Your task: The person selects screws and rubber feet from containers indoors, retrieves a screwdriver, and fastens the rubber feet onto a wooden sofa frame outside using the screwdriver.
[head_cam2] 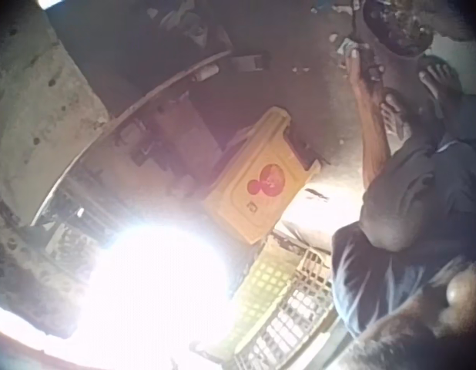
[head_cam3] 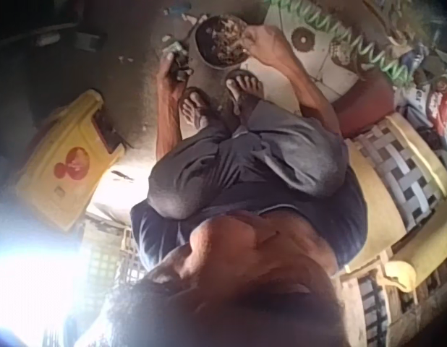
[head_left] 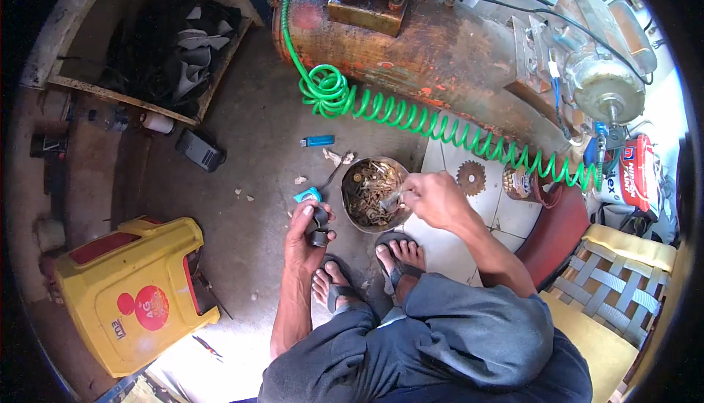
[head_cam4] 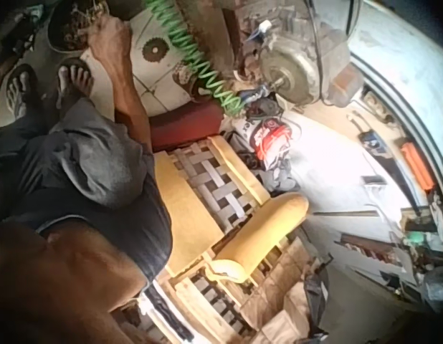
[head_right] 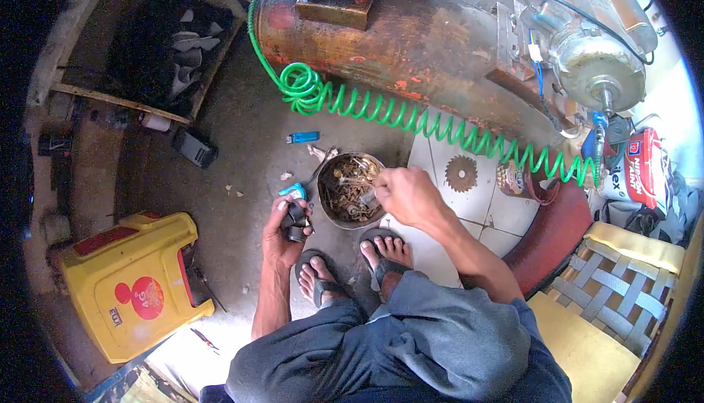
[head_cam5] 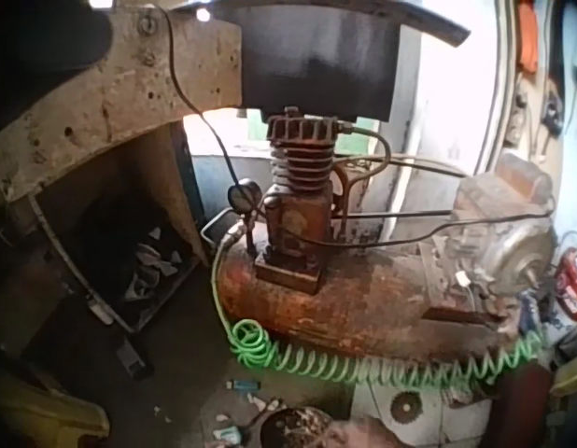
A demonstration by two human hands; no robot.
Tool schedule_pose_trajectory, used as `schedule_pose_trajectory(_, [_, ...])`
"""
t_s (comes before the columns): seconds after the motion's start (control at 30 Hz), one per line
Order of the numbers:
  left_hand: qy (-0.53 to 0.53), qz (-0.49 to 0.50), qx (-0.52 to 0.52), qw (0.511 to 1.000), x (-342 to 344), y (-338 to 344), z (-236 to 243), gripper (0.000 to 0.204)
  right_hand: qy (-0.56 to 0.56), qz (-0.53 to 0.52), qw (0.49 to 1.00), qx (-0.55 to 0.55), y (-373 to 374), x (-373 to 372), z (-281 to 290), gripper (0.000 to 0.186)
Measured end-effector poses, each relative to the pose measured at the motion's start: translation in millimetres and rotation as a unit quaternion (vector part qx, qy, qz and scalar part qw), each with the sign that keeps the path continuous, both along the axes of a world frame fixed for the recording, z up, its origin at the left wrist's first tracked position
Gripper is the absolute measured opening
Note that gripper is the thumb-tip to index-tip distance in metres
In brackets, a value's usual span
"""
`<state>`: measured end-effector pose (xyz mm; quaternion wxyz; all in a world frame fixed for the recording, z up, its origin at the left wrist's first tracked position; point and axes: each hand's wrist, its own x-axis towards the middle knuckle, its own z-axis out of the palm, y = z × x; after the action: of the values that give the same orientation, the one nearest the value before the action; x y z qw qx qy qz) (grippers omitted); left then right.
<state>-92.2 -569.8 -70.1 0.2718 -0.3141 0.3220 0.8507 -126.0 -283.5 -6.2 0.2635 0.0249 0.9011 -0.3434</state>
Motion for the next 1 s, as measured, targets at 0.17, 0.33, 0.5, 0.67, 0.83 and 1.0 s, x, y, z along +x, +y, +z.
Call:
schedule_pose_trajectory(0.17, [0.002, -0.058, -0.053, 0.997, -5.8, 1.7, 5.0, 0.02, -0.128, -0.104, 0.985, -0.043, 4.1, 1.7, 14.2, 0.024])
schedule_pose_trajectory(0.33, [0.013, -0.114, -0.111, 0.987, -8.8, 5.3, 6.8, 0.021, -0.131, -0.114, 0.983, -0.057, 3.9, 8.0, 3.0, 0.026])
schedule_pose_trajectory(0.5, [0.002, -0.108, -0.131, 0.986, -8.2, 1.4, 11.2, 0.021, -0.174, -0.135, 0.973, -0.074, -0.2, 8.0, 8.0, 0.028])
schedule_pose_trajectory(0.67, [0.006, -0.131, -0.147, 0.98, -9.4, 2.7, 14.5, 0.022, -0.192, -0.165, 0.961, -0.115, -4.2, 11.7, 8.4, 0.026])
schedule_pose_trajectory(0.83, [0.025, -0.2, -0.238, 0.95, -13.8, 11.8, 33.5, 0.026, -0.188, -0.185, 0.951, -0.161, -14.6, 13.2, 14.7, 0.025])
schedule_pose_trajectory(1.0, [0.059, -0.284, -0.285, 0.914, -23.0, 20.3, 47.4, 0.026, 0.011, 0.07, 0.987, -0.144, -20.6, 22.4, 6.1, 0.02])
